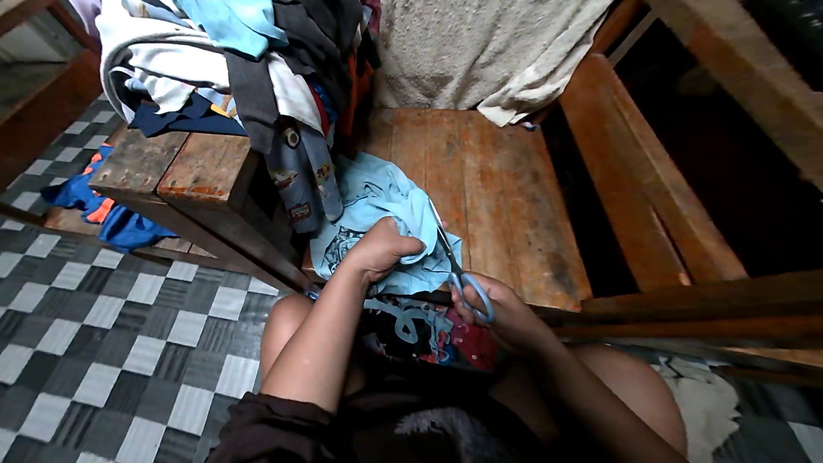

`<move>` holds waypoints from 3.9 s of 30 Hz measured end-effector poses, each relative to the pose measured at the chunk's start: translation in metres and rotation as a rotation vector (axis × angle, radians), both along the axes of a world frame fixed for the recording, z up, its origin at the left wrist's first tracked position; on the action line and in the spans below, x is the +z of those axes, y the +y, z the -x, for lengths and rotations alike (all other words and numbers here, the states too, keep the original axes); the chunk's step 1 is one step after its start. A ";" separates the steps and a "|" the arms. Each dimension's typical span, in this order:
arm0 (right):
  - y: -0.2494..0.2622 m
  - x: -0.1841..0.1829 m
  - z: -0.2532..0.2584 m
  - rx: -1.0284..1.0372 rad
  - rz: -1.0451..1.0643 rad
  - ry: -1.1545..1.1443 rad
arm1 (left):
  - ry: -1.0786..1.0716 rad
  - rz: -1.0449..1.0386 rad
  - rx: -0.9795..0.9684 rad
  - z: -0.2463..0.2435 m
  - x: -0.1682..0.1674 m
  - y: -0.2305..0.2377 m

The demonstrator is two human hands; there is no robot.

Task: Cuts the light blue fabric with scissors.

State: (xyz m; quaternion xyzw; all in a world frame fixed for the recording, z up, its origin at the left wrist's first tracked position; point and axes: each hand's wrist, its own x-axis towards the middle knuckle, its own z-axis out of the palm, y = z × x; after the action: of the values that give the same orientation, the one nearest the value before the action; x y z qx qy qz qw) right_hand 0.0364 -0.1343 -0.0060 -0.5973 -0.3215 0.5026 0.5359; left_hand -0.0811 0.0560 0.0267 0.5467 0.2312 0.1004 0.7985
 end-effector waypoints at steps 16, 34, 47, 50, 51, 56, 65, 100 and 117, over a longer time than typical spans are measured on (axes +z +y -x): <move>0.001 0.004 0.002 -0.010 0.059 -0.053 | 0.007 -0.053 0.125 -0.003 -0.002 0.002; 0.006 0.001 0.008 -0.007 0.021 0.019 | -0.032 0.160 0.354 -0.014 -0.004 -0.009; 0.011 0.002 0.014 -0.056 0.029 0.010 | -0.032 0.151 0.322 -0.016 -0.007 -0.012; 0.011 0.002 0.015 -0.076 0.040 0.030 | -0.028 0.153 0.324 -0.016 -0.006 -0.012; 0.011 0.003 0.015 -0.077 0.039 0.032 | -0.032 0.155 0.321 -0.016 -0.006 -0.012; 0.010 0.002 0.015 -0.093 -0.004 0.074 | -0.010 0.126 0.234 -0.014 -0.005 -0.012; 0.011 0.002 0.014 -0.116 -0.006 0.083 | -0.001 0.097 0.148 -0.012 -0.002 -0.012; 0.007 0.005 0.005 -0.108 -0.002 0.081 | 0.077 -0.118 -0.230 0.002 0.000 0.002; 0.004 0.010 0.002 -0.029 0.086 -0.098 | 0.035 -0.016 0.259 -0.010 -0.008 -0.002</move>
State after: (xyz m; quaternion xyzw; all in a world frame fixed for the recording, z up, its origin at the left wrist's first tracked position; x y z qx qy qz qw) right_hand 0.0339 -0.1301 0.0039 -0.6484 -0.3168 0.4783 0.5004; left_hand -0.0711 0.0541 0.0185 0.5200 0.3131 0.1951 0.7704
